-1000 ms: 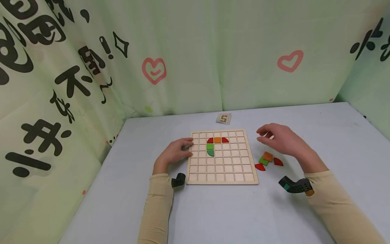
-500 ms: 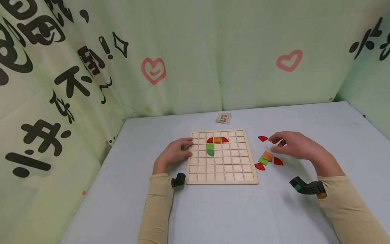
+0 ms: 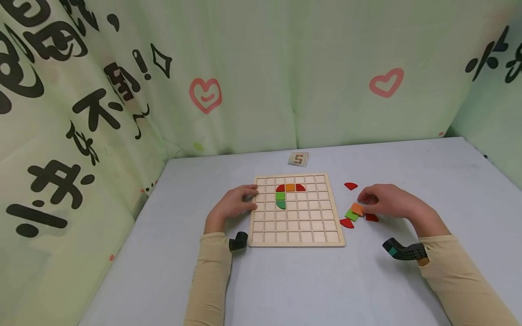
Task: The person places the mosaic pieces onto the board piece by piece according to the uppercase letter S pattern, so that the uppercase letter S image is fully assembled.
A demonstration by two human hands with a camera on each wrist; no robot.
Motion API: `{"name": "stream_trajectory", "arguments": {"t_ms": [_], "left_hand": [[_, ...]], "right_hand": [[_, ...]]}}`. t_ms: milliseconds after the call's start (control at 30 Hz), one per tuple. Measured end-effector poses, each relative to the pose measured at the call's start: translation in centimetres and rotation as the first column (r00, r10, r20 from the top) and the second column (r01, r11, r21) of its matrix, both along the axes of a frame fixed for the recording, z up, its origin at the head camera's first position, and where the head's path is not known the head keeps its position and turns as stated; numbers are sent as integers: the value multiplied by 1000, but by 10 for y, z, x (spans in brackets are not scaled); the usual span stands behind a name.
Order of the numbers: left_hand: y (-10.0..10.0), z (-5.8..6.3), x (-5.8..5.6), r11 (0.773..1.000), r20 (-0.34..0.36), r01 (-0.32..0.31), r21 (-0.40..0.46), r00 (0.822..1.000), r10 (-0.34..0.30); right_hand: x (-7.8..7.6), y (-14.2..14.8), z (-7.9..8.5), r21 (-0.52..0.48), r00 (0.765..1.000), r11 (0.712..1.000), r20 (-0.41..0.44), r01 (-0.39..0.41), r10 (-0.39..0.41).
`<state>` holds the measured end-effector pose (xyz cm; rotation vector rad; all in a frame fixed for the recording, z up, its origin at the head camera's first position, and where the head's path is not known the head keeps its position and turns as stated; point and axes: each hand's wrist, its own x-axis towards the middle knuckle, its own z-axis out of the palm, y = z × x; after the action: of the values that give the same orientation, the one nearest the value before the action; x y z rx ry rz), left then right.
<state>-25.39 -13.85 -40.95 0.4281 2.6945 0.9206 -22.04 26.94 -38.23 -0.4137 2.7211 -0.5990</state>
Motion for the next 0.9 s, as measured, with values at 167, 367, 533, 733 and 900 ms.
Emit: {"name": "stream_trajectory", "arguments": {"t_ms": [167, 367, 533, 733, 900], "left_hand": [[-1, 1, 0, 1000, 2, -2, 4, 1000, 2], [0, 1, -1, 1000, 4, 2, 0, 1000, -2], [0, 0, -1, 1000, 10, -5, -4, 1000, 5], [0, 1, 0, 1000, 2, -1, -9, 1000, 1], [0, 1, -1, 1000, 0, -1, -12, 1000, 1]], "right_hand": [[0, 1, 1, -3, 1000, 1000, 15, -5, 5], [2, 2, -1, -19, 1000, 1000, 20, -18, 19], [2, 2, -3, -26, 999, 999, -7, -34, 34], [2, 0, -5, -55, 997, 997, -45, -61, 59], [1, -1, -5, -47, 995, 996, -63, -78, 75]]}}
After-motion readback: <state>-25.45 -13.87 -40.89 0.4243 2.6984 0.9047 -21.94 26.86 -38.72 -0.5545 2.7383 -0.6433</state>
